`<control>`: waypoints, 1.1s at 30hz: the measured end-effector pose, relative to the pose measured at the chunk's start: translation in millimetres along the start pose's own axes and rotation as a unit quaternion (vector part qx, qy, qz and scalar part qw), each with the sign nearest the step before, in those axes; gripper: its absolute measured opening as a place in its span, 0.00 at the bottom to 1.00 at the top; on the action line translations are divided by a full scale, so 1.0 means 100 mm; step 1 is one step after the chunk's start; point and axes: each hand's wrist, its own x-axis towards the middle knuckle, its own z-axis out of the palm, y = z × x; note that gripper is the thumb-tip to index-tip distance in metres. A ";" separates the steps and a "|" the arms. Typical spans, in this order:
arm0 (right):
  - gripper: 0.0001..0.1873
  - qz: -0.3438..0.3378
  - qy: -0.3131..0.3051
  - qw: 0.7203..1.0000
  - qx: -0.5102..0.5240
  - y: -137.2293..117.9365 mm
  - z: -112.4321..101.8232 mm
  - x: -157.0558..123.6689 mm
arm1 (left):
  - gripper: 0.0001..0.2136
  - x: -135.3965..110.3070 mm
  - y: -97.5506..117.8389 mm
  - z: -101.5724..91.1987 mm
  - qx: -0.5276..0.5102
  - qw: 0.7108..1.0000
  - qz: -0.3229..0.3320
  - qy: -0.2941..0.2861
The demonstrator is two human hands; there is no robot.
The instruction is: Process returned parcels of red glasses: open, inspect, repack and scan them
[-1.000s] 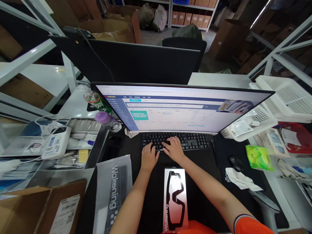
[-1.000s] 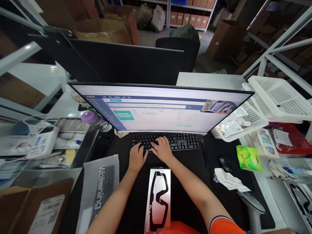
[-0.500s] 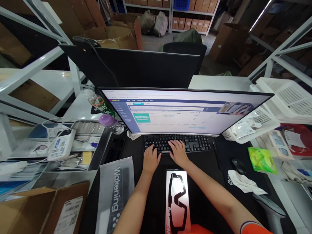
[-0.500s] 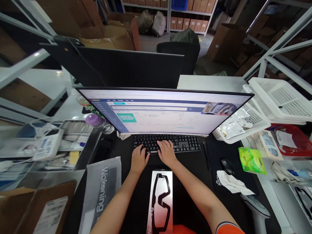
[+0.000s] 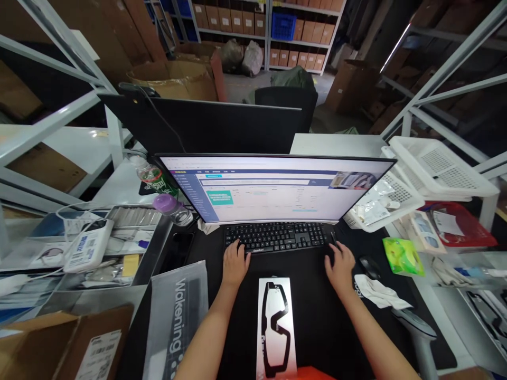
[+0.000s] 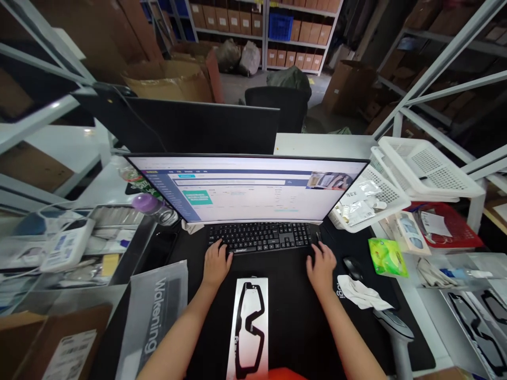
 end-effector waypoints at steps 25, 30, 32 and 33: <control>0.27 0.091 0.006 0.995 -0.048 1.53 -0.21 -0.65 | 0.40 -0.52 1.93 -1.09 0.064 0.929 -0.210 -0.297; 0.24 0.073 0.015 0.996 -0.041 1.55 -0.17 -0.65 | 0.37 -0.50 1.92 -1.08 0.066 0.931 -0.208 -0.291; 0.24 0.069 0.010 0.996 -0.061 1.56 -0.16 -0.66 | 0.37 -0.51 1.91 -1.08 0.067 0.928 -0.212 -0.297; 0.25 0.067 0.006 0.995 -0.069 1.56 -0.16 -0.67 | 0.37 -0.51 1.91 -1.07 0.067 0.926 -0.217 -0.301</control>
